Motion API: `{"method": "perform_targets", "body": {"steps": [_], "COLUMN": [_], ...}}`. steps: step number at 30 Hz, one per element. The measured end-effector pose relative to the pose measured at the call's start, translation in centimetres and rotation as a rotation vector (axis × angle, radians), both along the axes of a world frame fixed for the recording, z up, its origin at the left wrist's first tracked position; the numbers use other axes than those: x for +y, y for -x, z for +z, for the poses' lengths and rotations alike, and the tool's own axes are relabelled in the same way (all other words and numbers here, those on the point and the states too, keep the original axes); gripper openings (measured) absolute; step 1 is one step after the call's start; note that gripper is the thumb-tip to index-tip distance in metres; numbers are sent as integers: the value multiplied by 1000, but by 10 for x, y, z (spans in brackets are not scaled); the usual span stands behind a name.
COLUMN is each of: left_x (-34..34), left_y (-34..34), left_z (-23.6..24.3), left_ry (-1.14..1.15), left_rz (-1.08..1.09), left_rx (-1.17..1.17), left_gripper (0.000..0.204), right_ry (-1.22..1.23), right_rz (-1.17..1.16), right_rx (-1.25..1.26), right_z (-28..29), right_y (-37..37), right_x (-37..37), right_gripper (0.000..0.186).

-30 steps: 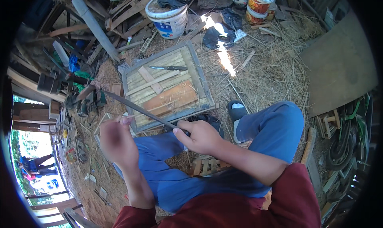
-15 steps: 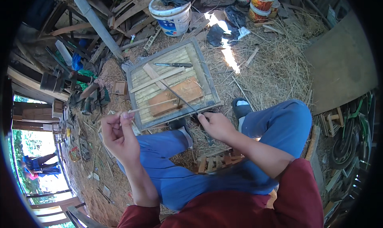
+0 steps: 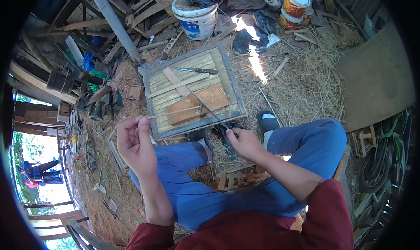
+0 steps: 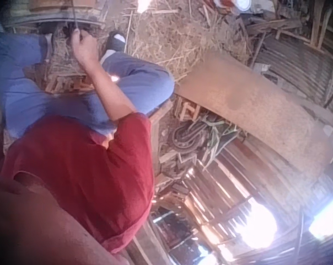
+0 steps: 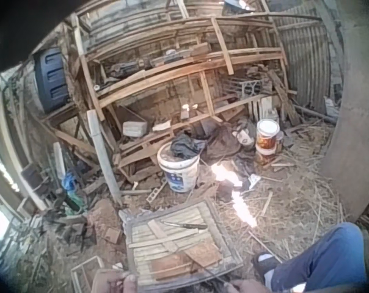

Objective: The person shaves a thin wood strip using a large knife while holding it against a wooden block, and then uses a smaller blade to refine the strip.

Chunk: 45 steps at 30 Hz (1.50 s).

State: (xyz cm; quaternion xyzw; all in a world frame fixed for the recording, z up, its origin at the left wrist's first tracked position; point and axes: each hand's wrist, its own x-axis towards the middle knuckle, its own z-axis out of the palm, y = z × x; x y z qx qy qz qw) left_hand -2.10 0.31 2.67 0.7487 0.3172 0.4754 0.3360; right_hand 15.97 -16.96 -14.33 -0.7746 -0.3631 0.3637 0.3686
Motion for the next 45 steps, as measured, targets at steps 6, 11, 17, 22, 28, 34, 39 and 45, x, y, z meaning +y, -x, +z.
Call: {"method": "perform_targets", "body": {"steps": [6, 11, 17, 22, 28, 34, 39, 45], "left_x": [-2, -9, -15, -14, -16, -18, -13, -22], "left_y": [1, -1, -11, -11, -9, -11, -13, -14], "left_z": [-1, 0, -1, -4, -7, -5, -6, -8], "left_ry": [40, 106, 73, -6, -53, -25, -31, -68], "left_rz": [11, -5, -19, 22, 37, 44, 46, 7], "left_rx": [-36, -40, -51, -19, 25, 16, 8, 91], "left_gripper": [5, 5, 5, 5, 6, 6, 6, 8], "right_ry": [-27, -149, -415, -425, -405, -441, -337, -446], "right_rz": [23, 74, 128, 149, 153, 187, 157, 173], "right_rx": [70, 147, 266, 226, 187, 110, 153, 170], "right_z": [21, 75, 113, 127, 114, 122, 114, 120], "right_y": [3, 15, 29, 26, 24, 21, 11, 15], "right_x": [12, 21, 23, 27, 29, 28, 31, 27], "right_gripper": [50, 47, 39, 37, 36, 36, 38, 42]}}
